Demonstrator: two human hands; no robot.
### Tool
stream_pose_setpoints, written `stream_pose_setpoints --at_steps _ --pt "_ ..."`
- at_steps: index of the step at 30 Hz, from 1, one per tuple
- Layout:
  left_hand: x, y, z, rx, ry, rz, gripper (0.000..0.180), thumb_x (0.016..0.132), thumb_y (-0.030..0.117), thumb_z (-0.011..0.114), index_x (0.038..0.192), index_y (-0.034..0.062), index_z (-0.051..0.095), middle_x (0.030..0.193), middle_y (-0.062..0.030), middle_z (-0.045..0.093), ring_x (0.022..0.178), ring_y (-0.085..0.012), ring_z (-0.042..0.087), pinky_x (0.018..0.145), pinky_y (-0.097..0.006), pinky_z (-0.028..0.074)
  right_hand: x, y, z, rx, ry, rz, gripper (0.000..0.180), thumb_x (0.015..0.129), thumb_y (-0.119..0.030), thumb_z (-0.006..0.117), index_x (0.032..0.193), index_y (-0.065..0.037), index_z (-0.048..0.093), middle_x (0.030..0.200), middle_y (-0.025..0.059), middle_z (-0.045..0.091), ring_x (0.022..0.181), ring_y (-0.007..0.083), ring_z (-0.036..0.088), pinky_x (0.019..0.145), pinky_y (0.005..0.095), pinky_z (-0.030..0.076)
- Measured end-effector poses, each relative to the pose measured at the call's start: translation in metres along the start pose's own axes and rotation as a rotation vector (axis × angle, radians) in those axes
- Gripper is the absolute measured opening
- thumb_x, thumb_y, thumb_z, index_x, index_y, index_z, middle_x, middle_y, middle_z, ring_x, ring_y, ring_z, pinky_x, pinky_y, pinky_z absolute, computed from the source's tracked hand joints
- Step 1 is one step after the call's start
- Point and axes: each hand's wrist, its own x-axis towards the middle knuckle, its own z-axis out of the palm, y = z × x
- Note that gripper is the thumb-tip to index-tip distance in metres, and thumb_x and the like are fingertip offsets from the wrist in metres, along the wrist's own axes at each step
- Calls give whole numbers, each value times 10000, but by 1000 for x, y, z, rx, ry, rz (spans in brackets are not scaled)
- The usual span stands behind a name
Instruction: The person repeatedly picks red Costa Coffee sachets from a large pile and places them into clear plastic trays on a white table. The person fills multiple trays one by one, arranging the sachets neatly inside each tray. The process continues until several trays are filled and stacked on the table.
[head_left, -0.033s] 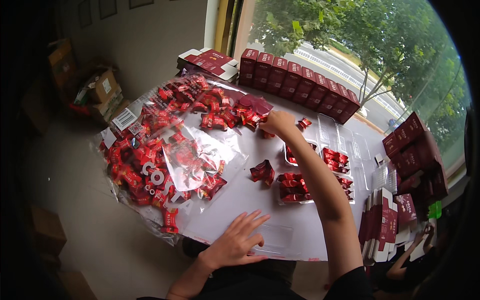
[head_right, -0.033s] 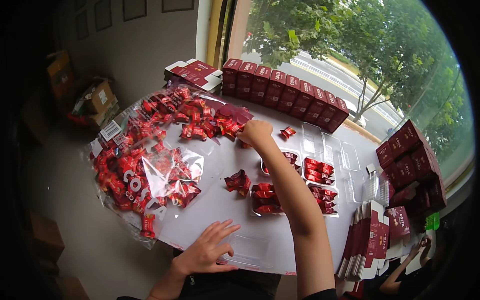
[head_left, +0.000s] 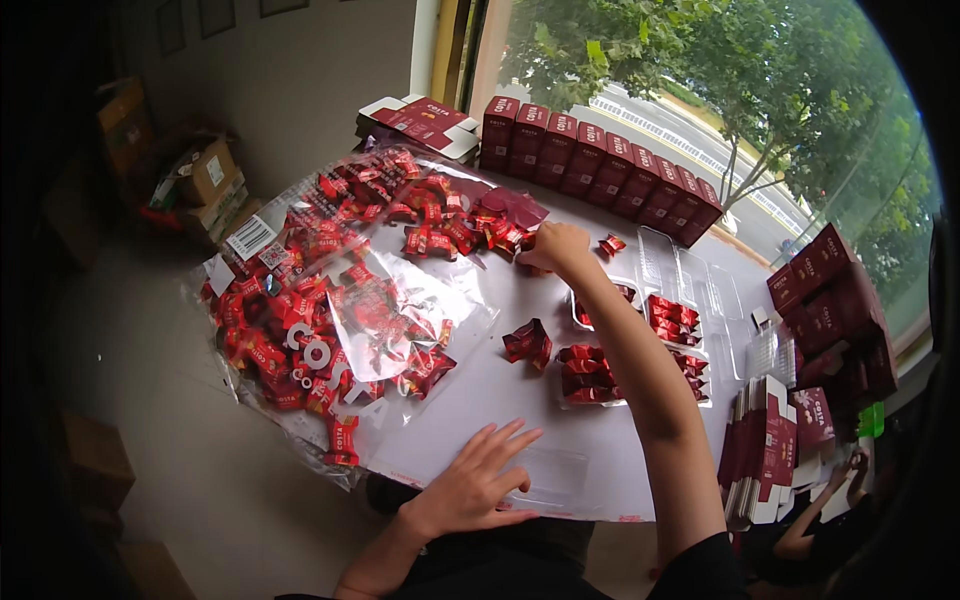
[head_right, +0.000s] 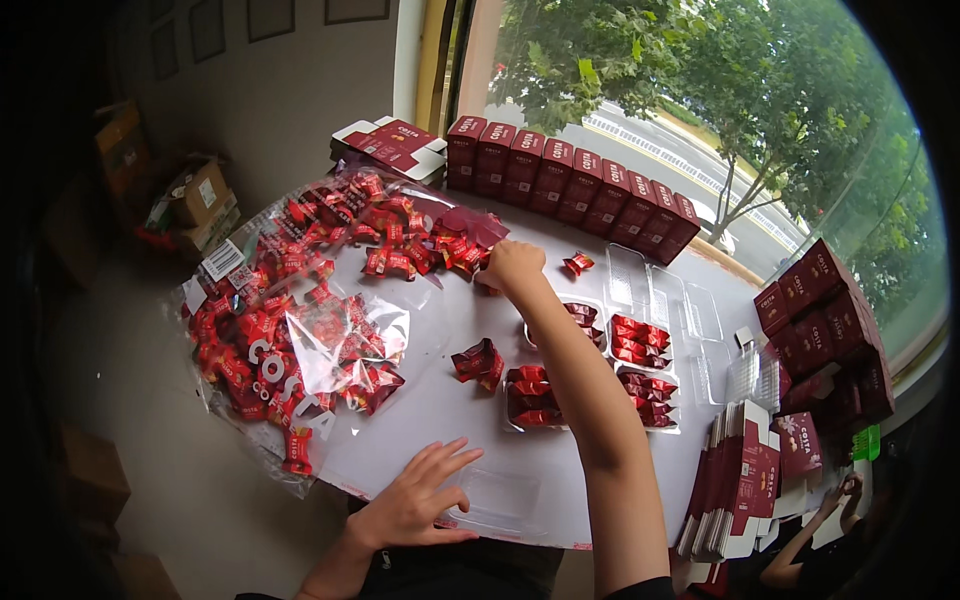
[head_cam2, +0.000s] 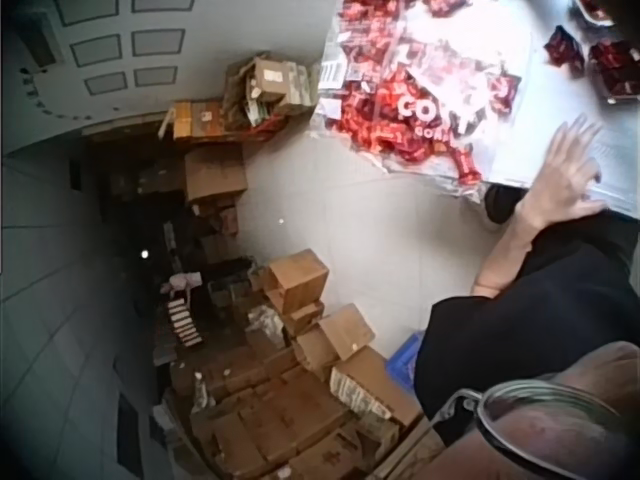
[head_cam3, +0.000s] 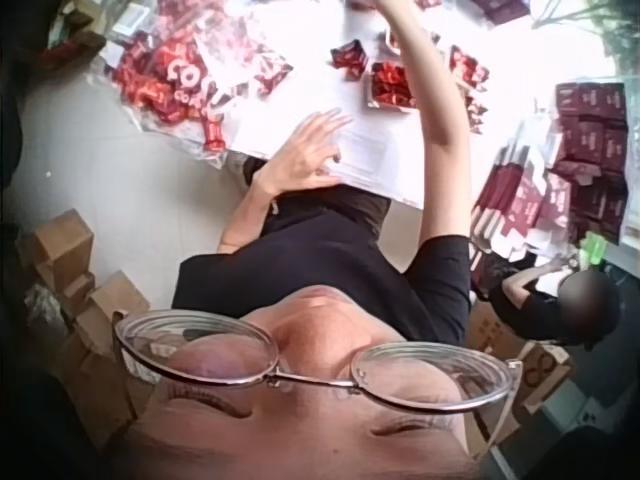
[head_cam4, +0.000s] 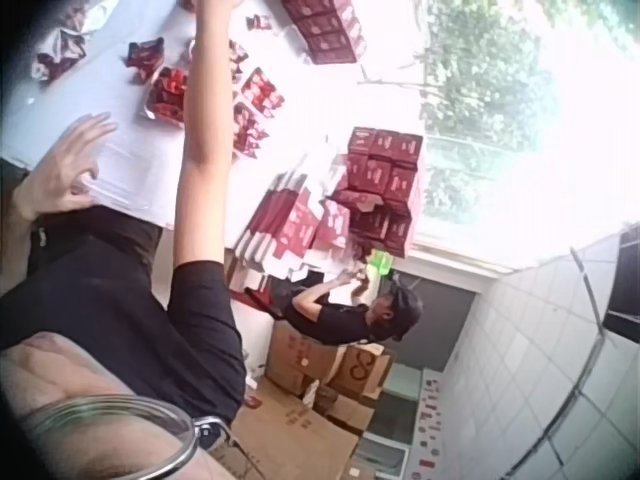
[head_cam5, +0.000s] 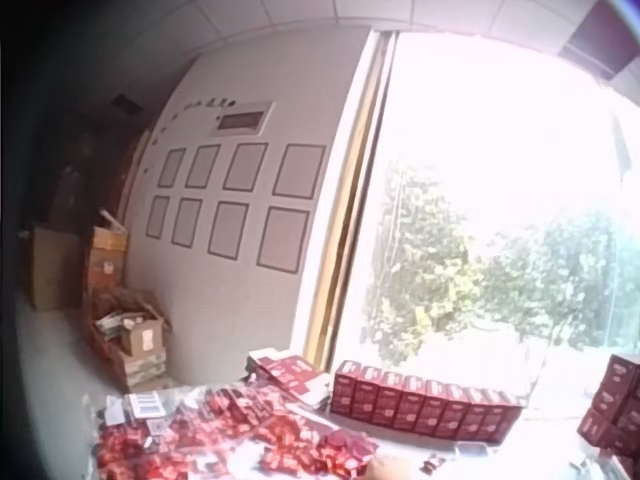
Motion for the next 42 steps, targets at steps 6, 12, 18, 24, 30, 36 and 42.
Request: stream_pose_setpoints --at_steps 6,12,18,24,30,36,42 --pt "0 -1 1 -14 15 -6 368 781 380 758 839 85 545 1447 -173 415 1365 -389 351 1083 -538 316 14 14 1 168 60 -126 466 624 -321 782 1016 -98 662 933 130 691 922 328 656 786 418 527" --pt "-1 -1 1 -28 13 -6 372 786 385 756 836 84 543 1452 -173 412 1370 -392 345 1083 -539 316 21 8 -11 343 330 -566 323 704 -143 687 1003 -79 582 961 134 666 956 356 622 777 460 510" --pt "-1 -2 2 -23 15 -12 374 791 386 752 844 82 542 1454 -173 404 1366 -392 349 1081 -542 313 25 11 -9 151 98 -584 475 699 -180 707 1152 -166 563 949 132 671 888 356 646 740 460 523" --pt "0 1 0 -10 9 -17 365 784 373 760 855 83 550 1453 -172 404 1370 -387 342 1077 -535 320 12 18 -11 204 60 -494 557 693 -330 762 1183 -175 546 960 141 671 892 369 639 755 460 504" --pt "1 0 0 -22 11 -19 363 772 363 770 862 86 553 1454 -171 404 1377 -385 333 1082 -532 316 9 30 -2 295 88 -574 572 691 -379 764 1170 -155 547 938 149 676 908 366 635 762 467 493" --pt "1 0 0 -15 2 -34 362 765 352 774 878 88 553 1456 -171 403 1383 -379 329 1087 -533 311 6 27 -5 229 81 -538 567 698 -386 764 1177 -177 546 961 135 677 933 354 632 763 459 496" --pt "1 0 0 -17 1 -39 357 766 348 773 873 90 552 1458 -173 403 1378 -380 335 1084 -530 315 -4 23 -6 226 125 -543 581 698 -375 766 1192 -176 532 961 133 674 912 362 638 756 468 502"
